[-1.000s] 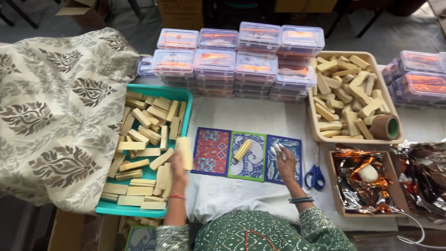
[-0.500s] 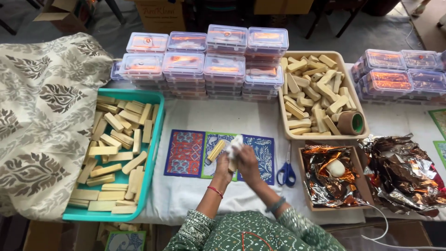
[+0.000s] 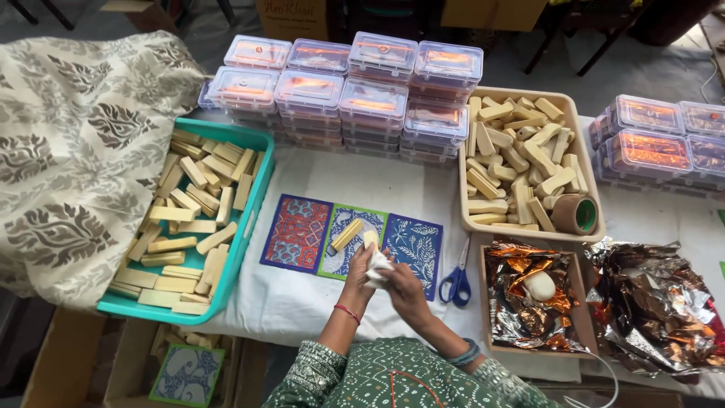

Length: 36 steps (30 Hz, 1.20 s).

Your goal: The person wipes a wooden block with a white cloth, then places it on a patterned mat. They pick up a sheet of metallic foil, fold it over the block, and wrap it tightly. The wrapped block is placed on the mat, and the process is repeated with another block.

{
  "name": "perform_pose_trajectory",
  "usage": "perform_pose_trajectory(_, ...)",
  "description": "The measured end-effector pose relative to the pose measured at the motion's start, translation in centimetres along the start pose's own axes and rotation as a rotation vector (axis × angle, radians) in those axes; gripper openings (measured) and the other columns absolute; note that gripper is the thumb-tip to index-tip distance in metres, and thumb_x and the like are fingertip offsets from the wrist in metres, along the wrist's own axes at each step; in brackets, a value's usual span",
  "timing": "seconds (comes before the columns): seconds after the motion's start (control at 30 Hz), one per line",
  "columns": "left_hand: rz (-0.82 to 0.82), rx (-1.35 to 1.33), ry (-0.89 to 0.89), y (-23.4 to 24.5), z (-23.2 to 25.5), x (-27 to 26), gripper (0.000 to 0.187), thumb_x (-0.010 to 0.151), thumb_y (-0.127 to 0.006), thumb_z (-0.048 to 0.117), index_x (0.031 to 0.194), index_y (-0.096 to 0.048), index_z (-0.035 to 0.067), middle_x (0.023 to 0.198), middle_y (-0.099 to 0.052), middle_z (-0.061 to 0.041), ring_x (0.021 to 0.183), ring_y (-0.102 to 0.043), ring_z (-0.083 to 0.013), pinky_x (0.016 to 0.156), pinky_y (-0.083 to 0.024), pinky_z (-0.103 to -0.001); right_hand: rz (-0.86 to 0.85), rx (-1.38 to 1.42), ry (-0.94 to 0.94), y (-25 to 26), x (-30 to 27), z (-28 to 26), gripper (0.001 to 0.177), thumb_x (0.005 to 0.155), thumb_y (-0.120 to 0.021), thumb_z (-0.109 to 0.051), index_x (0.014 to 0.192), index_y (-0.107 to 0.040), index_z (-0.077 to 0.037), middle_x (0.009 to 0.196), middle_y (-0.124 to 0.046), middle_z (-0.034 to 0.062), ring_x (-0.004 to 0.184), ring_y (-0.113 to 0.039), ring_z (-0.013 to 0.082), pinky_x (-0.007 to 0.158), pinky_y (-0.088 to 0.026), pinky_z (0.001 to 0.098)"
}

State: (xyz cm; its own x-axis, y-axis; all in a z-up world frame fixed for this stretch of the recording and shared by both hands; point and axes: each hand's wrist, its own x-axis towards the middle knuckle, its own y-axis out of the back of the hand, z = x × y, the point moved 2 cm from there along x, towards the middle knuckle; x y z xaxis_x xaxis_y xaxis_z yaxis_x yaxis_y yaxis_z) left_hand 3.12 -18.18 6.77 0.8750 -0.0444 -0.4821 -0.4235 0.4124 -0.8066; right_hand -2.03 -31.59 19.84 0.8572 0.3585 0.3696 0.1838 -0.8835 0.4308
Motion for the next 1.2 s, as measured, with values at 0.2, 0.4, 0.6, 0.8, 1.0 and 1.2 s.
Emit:
perform_pose_trajectory(0.2,0.223,0.283,-0.051,-2.7,2.6,-2.2,0.038,0.102,-0.055,0.043,0.123,-0.065,0.014,0.102,-0.070,-0.003,0.087,-0.068,-0.0169,0.068,-0.057,-0.032,0.142,0.046,-0.174,-0.3,2.1,-0.6,0.038,0.089,-0.066,0.004,0.123,-0.069,-0.011,0.116,-0.067,0.0105,0.104,-0.070,0.0250,0.085,-0.057,0.0354)
perform_pose_trajectory(0.4,-0.173,-0.061,0.174,0.6,2.5,0.5,0.034,0.104,-0.060,0.034,0.128,-0.063,0.011,0.111,-0.070,-0.003,0.095,-0.070,-0.0149,0.075,-0.060,-0.028,0.108,-0.359,0.161,-1.9,6.3,-2.2,0.046,0.077,-0.066,0.002,0.122,-0.069,-0.007,0.132,-0.063,0.0188,0.129,-0.053,0.0426,0.108,-0.043,0.0460)
perform_pose_trajectory(0.6,-0.126,-0.092,0.131,-3.6,4.6,-1.9,0.034,0.105,-0.055,0.036,0.131,-0.063,0.015,0.120,-0.069,-0.001,0.109,-0.066,-0.0174,0.090,-0.058,-0.036,0.140,0.008,-0.252,-2.0,10.4,0.2,0.036,0.091,-0.064,-0.001,0.126,-0.069,-0.011,0.140,-0.062,0.0138,0.128,-0.064,0.0310,0.105,-0.052,0.0375)
perform_pose_trajectory(0.8,-0.236,-0.235,0.053,-6.6,7.5,-2.7,0.051,0.105,-0.038,0.043,0.142,-0.057,0.013,0.129,-0.068,-0.008,0.116,-0.064,-0.0234,0.100,-0.054,-0.042,0.104,-0.244,0.044,-4.7,5.2,-0.7,0.044,0.084,-0.066,0.006,0.125,-0.069,-0.006,0.139,-0.061,0.0188,0.132,-0.056,0.0393,0.108,-0.048,0.0442)
perform_pose_trajectory(1.0,-0.089,-0.024,0.087,-3.1,5.3,-1.2,0.045,0.107,-0.038,0.037,0.144,-0.055,0.018,0.133,-0.065,-0.004,0.116,-0.065,-0.0203,0.096,-0.057,-0.037,0.105,-0.292,-0.002,-3.8,6.3,0.5,0.049,0.080,-0.061,0.009,0.126,-0.068,-0.006,0.134,-0.063,0.0177,0.129,-0.059,0.0385,0.107,-0.051,0.0427)
perform_pose_trajectory(1.2,-0.277,0.317,-0.033,-2.2,4.6,-0.3,0.048,0.107,-0.057,0.014,0.154,-0.055,0.021,0.135,-0.062,0.004,0.113,-0.059,-0.0079,0.089,-0.050,-0.028,0.185,-0.130,-0.235,-1.8,10.1,1.3,0.037,0.093,-0.063,0.000,0.128,-0.066,-0.009,0.132,-0.062,0.0144,0.120,-0.066,0.0312,0.100,-0.056,0.0383)
